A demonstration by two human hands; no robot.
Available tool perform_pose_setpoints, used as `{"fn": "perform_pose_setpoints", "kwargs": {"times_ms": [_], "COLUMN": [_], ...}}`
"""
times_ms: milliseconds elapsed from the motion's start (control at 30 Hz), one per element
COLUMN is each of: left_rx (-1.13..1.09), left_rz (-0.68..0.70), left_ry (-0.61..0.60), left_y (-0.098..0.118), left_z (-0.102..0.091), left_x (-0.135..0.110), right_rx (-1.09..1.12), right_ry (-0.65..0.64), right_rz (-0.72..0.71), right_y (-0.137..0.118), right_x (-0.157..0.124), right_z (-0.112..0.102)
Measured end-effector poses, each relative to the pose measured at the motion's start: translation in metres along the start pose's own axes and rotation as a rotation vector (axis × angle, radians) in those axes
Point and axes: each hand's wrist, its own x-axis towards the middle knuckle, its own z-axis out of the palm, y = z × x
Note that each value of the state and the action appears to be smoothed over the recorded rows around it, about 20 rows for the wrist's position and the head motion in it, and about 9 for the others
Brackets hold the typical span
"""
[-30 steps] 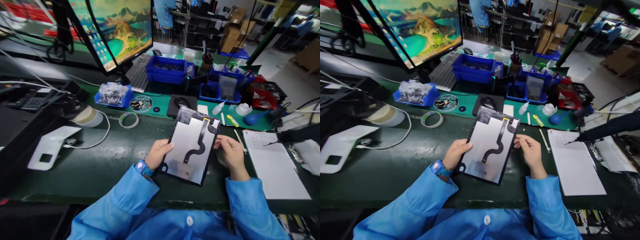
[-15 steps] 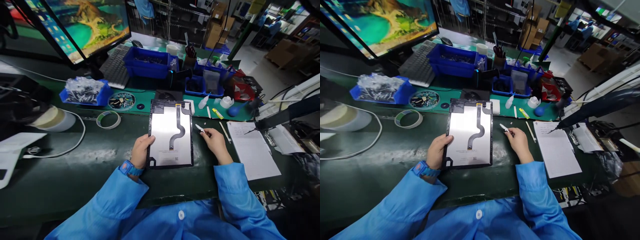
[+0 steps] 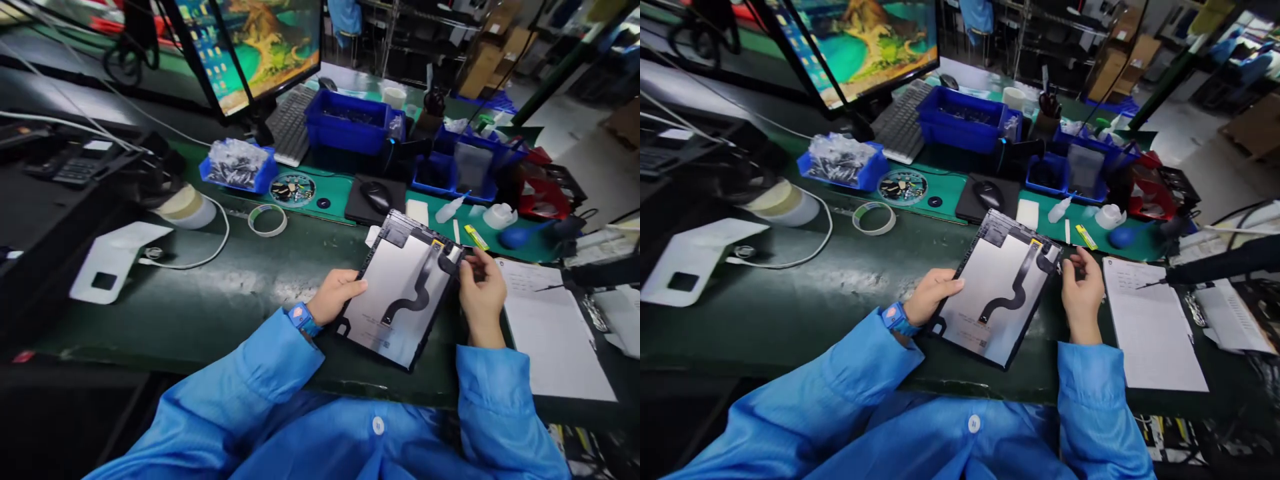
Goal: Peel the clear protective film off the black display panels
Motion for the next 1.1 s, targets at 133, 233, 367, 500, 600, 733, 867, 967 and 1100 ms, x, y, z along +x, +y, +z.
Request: {"fn": "perform_pose_setpoints", "kwargs": {"times_ms": [133, 233, 367, 500, 600, 733, 867, 967, 1100], "left_rx": [0.016, 0.041, 0.069, 0.076, 0.068, 0.062, 0.055, 0.025, -0.004], "left_rz": [0.010, 0.032, 0.026, 0.000, -0.014, -0.014, -0.014, -0.041, -0.093], "left_ry": [-0.074, -0.107, -0.122, -0.114, -0.118, -0.111, -0.103, -0.092, -0.038], "left_y": [-0.003, -0.002, -0.002, 0.000, 0.001, 0.003, 0.003, 0.004, 0.006], "left_z": [-0.002, -0.001, -0.001, 0.000, 0.000, 0.001, 0.001, 0.002, 0.003], "left_x": [-0.001, -0.001, -0.001, -0.002, -0.003, -0.004, -0.003, -0.002, -0.001], "right_rx": [0.393, 0.583, 0.577, 0.396, 0.284, 0.205, 0.158, 0.173, 0.285], "right_ry": [0.008, -0.074, -0.036, -0.017, -0.027, -0.055, -0.064, -0.083, -0.146], "right_rz": [0.101, 0.223, 0.243, 0.187, 0.121, 0.089, 0.095, 0.086, 0.155], "right_y": [-0.014, -0.018, -0.025, -0.037, -0.043, -0.044, -0.042, -0.040, -0.033], "right_x": [-0.015, -0.024, -0.029, -0.032, -0.033, -0.034, -0.033, -0.032, -0.033], "right_z": [0.008, 0.015, 0.017, 0.013, 0.010, 0.006, 0.003, 0.003, 0.008]}}
